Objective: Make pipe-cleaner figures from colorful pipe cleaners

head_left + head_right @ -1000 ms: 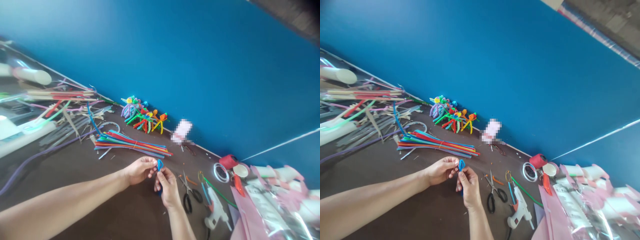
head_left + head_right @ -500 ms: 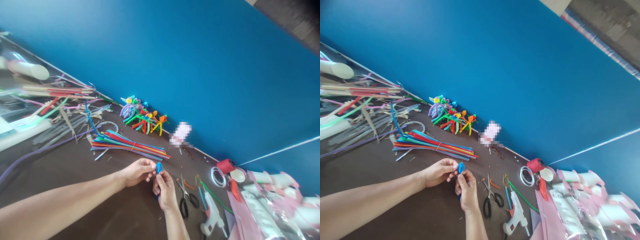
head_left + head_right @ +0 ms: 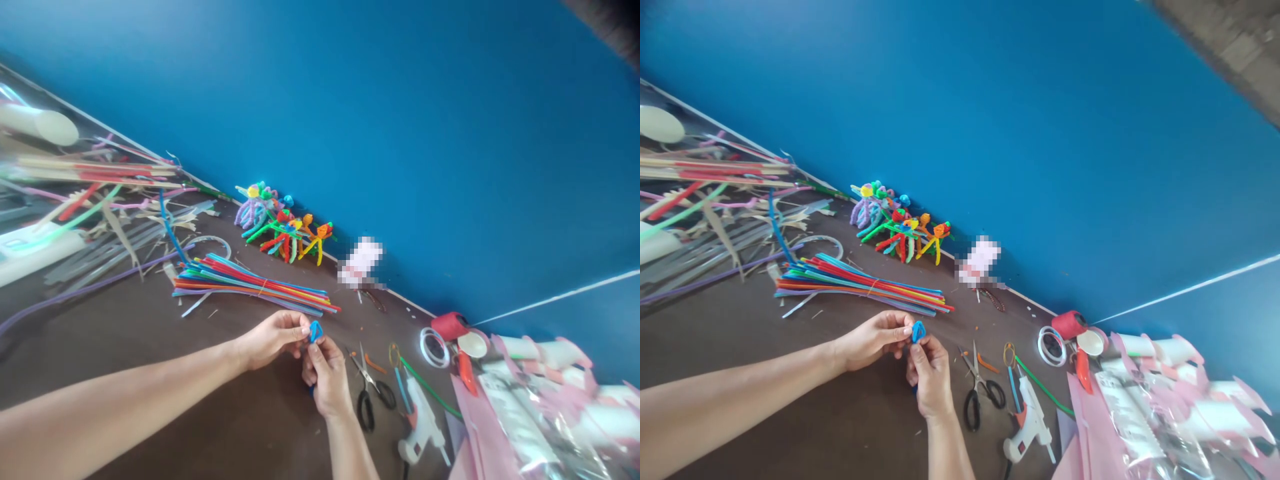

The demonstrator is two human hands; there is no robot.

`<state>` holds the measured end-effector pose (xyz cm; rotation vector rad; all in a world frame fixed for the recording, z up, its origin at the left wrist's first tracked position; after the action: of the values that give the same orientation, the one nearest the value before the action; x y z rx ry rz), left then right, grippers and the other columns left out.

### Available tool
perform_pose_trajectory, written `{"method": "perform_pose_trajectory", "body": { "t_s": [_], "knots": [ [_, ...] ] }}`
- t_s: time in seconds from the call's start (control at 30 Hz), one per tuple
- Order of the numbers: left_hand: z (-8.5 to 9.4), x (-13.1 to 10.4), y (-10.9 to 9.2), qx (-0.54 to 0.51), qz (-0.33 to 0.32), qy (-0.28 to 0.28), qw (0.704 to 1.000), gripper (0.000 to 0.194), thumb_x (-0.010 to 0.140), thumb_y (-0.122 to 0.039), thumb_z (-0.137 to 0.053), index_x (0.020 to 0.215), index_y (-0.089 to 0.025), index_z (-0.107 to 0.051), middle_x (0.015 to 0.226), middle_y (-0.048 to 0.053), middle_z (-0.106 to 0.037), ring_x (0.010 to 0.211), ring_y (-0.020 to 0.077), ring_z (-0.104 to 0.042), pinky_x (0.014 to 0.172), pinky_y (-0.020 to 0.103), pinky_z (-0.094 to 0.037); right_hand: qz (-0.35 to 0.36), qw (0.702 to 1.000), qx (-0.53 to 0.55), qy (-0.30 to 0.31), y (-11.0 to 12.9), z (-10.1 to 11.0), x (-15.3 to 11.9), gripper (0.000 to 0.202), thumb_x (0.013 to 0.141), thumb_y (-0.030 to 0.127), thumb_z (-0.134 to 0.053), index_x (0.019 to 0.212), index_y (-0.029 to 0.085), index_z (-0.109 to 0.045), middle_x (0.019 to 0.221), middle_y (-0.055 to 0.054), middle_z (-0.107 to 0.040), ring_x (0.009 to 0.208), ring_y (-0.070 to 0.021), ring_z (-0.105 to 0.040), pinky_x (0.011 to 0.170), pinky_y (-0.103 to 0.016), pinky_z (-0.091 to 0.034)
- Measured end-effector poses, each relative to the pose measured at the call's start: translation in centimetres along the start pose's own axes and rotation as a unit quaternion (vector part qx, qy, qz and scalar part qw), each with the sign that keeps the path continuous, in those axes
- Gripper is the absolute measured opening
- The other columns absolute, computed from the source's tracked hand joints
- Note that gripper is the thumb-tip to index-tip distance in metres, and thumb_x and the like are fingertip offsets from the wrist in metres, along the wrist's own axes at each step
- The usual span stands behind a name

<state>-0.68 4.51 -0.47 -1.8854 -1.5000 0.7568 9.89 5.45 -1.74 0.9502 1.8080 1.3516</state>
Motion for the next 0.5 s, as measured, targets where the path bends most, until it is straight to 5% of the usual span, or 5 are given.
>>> {"method": "perform_pose_trajectory", "body": {
  "t_s": [0.27,0.5],
  "knots": [
    [0.24,-0.16,0.13,-0.042,0.049,-0.043,0.997,0.027,0.065,-0.036,-0.063,0.060,-0.011,-0.055,0.049,-0.002,-0.045,0.043,0.0052,-0.037,0.033,0.016,-0.026,0.006,0.999,-0.019,0.029,0.06,-0.07,-0.05,0.018,0.074,0.036,-0.055,0.072,0.020,-0.046,0.046,0.010,-0.033,0.035,-0.0029,-0.024,0.034,-0.016,-0.020],
    [0.18,-0.48,0.11,-0.045,0.101,-0.025,0.994,0.027,0.065,-0.034,-0.064,0.059,-0.012,-0.050,0.048,-0.004,-0.042,0.039,0.0018,-0.027,0.033,0.014,-0.011,0.028,0.997,-0.062,0.039,0.40,0.26,-0.05,0.015,0.076,0.032,-0.053,0.072,0.019,-0.047,0.048,0.009,-0.032,0.037,-0.0036,-0.024,0.035,-0.017,-0.019]
  ]
}}
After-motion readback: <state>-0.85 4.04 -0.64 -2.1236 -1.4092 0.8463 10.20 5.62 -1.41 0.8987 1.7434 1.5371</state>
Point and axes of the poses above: each hand's wrist, its own x-axis towards the middle knuckle, its own z-axis out of the back of the hand, y = z × x, the point moved 5 cm from there along x, towards the middle knuckle
